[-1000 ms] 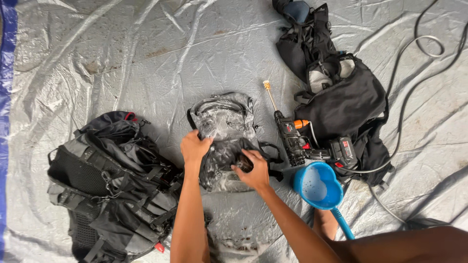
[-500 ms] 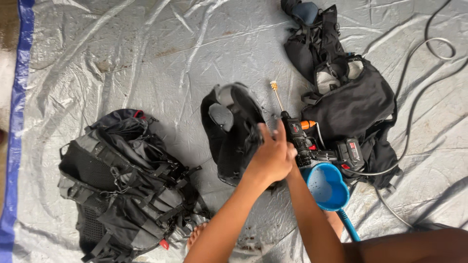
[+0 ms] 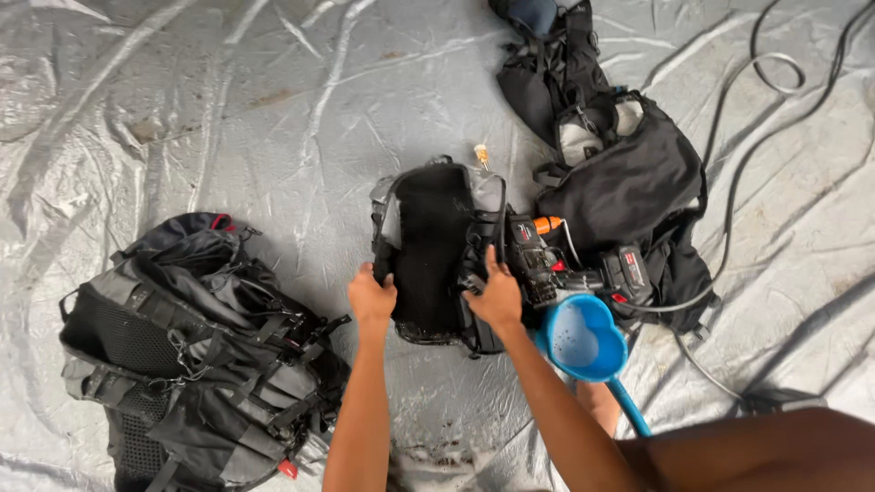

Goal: The person scrubs soap onto several black backpacks and gear bags laid out on a plastic tarp on the ground, using their hands and a dipper to apply water.

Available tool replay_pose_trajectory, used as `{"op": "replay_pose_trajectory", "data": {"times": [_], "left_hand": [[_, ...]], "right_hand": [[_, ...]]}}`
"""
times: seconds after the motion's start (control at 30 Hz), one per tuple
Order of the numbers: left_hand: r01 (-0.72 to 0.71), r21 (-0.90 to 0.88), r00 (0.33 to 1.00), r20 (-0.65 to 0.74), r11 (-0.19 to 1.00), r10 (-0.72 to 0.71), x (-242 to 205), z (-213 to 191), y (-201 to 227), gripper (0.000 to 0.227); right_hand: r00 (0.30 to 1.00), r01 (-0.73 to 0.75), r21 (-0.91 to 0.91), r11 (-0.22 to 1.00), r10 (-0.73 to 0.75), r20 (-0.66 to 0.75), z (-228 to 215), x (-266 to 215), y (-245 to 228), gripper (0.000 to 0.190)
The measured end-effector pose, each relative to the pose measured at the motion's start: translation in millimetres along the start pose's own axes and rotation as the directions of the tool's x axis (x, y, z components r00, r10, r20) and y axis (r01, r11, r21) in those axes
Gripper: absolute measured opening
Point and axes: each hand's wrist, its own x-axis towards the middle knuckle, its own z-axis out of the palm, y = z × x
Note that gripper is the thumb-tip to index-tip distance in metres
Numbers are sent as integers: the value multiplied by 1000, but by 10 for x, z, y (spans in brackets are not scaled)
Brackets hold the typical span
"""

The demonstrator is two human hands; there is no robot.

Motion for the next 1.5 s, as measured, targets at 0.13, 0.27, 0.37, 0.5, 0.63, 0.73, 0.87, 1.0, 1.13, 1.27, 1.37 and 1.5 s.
{"op": "replay_pose_trajectory", "data": {"times": [0.13,0.27,0.37,0.5,0.63,0.73,0.87,1.0,1.13,1.27,1.37,1.5], "left_hand": [[-83,-13,996,19,996,84,102,-246,240,22],[-74,75,981,184,994,59,11,-888,1128,23],[-75,34,965,255,997,64,139,-374,918,28],[-65,79,929,370,995,31,-172,98,457,51],[-350,133,936,87,927,341,-462,197,150,61],[-356,223,934,50,907,354,-518,76,23,80],[-216,365,929,363,906,75,-434,16,-41,91],[-133,484,867,479,865,-135,-315,41,-158,69],[50,168,938,330,985,-104,-112,-22,-138,27],[205,-140,965,197,969,-176,-312,101,159,57],[124,68,981,139,990,-132,-641,338,184,111],[29,59,982,186,998,-40,-597,280,48,76]], "right_hand": [[995,-19,107,994,8,101,90,-47,-191,115],[996,-31,30,999,28,90,184,-8,-357,110],[999,-42,-63,997,41,-18,151,-54,-340,86],[996,20,41,999,-16,-88,177,-249,-226,71],[1000,-20,-21,1000,20,14,126,-260,-74,101],[993,-9,11,1000,8,116,135,-134,12,104],[958,64,-106,992,-32,284,140,-6,45,109],[939,85,-267,960,12,344,175,-3,-14,89],[987,162,-2,987,-162,18,52,-54,-150,66],[969,159,-3,987,-156,191,251,-301,-287,80],[953,302,-319,899,-292,78,526,-640,-170,59],[929,302,-244,922,-228,291,375,-396,-43,64]]}}
